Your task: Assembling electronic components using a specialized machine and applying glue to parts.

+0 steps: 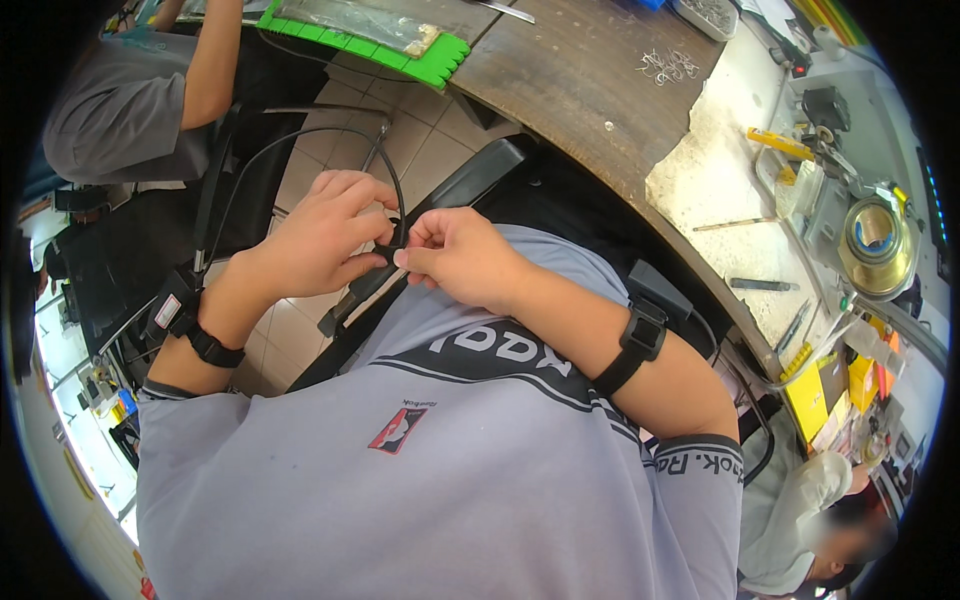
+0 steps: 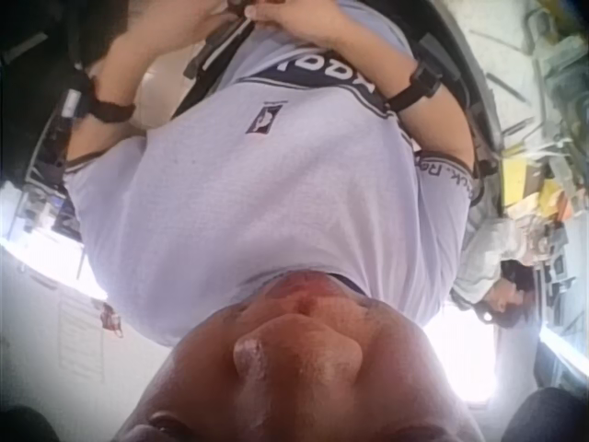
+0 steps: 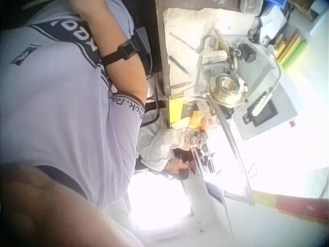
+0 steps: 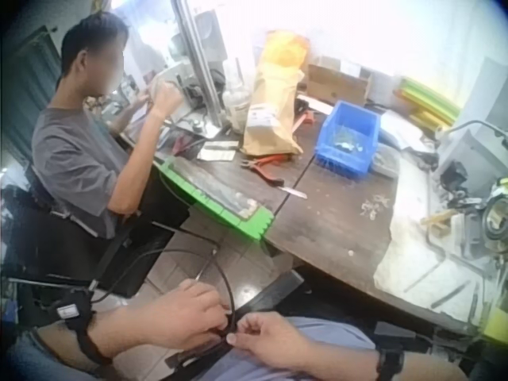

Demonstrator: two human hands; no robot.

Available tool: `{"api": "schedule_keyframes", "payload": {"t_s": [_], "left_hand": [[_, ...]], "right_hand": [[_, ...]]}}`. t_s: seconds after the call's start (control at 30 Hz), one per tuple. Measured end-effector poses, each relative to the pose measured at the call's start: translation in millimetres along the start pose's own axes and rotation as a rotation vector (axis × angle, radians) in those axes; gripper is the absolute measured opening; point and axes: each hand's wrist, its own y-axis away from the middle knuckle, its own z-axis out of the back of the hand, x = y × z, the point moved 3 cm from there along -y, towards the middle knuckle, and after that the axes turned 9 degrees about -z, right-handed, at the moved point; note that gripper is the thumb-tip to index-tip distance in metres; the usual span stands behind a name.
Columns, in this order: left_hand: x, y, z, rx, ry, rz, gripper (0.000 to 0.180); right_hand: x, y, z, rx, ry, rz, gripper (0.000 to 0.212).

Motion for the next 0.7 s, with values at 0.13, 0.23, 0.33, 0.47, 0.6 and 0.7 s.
{"api": "schedule_keyframes", "payload": {"t_s": [0.13,0.23,0.33,0.47,0.6,0.7], "left_hand": [[9.0,4.6,-8.2,0.036,-0.068,0.001,0.02],[8.4,3.9,-7.2,0.032,-0.08,-0.009,0.019],[13.1,9.3,-4.2,-0.062,-0.211,-0.031,0.014],[32.7,16.2,-9.3,0.147,0.067,0.121,0.011],[51.2,29.0,-29.8,0.105,0.318,0.252,0.014],[57.1,26.3,-50.9,0.134,0.374,0.356,0.015]], "right_hand": [[0.4,0.9,3.4,-0.039,-0.031,-0.013,0.014],[-3.1,-1.3,5.1,0.0,-0.1,-0.032,0.013],[-6.6,-1.1,8.7,-0.038,-0.132,-0.111,0.013],[-8.7,-2.5,13.1,-0.084,-0.151,-0.154,0.013],[-9.7,-3.9,14.2,-0.13,-0.112,-0.188,0.013],[-10.9,-3.9,17.7,-0.184,-0.009,-0.205,0.014]]}}
